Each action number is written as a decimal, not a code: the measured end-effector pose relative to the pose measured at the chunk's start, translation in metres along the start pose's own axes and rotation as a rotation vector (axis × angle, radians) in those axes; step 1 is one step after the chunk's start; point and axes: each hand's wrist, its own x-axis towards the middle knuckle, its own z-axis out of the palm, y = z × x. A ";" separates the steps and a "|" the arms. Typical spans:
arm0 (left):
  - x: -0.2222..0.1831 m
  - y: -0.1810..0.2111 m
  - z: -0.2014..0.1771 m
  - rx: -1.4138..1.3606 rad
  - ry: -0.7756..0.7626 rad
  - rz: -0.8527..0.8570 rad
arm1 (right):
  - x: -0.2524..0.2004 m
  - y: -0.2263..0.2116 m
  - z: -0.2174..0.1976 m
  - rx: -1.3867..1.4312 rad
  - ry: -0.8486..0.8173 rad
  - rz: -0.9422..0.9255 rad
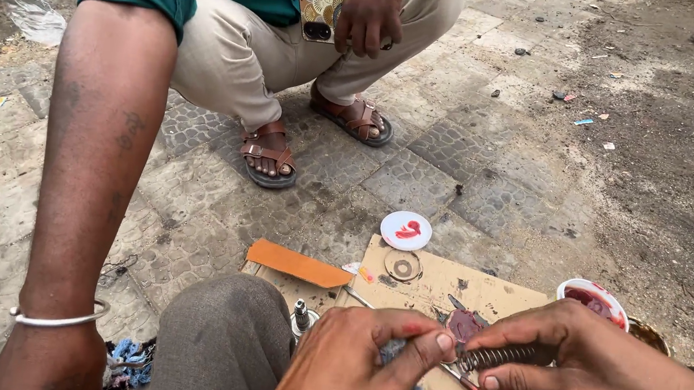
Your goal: The person cleans CV joint parts with rags, then packs red grease by hand into the joint housing, working it around the interior. The person fits a spring, seats the joint cage, and presses the assembled joint onto the axle shaft while a second person steadies the parts.
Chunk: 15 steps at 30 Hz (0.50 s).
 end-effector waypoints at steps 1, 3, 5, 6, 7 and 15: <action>0.002 0.005 0.003 -0.021 0.190 -0.035 | 0.000 0.017 0.002 -0.043 -0.015 -0.186; 0.007 0.010 0.008 0.048 0.250 -0.083 | -0.012 -0.011 0.000 -0.108 0.058 -0.081; 0.011 0.010 0.015 0.114 0.311 -0.124 | -0.016 -0.024 -0.003 -0.175 0.137 0.027; 0.012 0.007 0.021 0.142 0.161 -0.106 | -0.014 -0.023 -0.004 -0.104 0.255 0.109; 0.013 0.004 0.026 0.168 0.008 -0.087 | -0.013 -0.022 -0.005 -0.030 0.375 0.194; 0.018 -0.009 0.032 0.080 0.300 -0.235 | -0.017 0.007 0.004 0.037 0.166 -0.187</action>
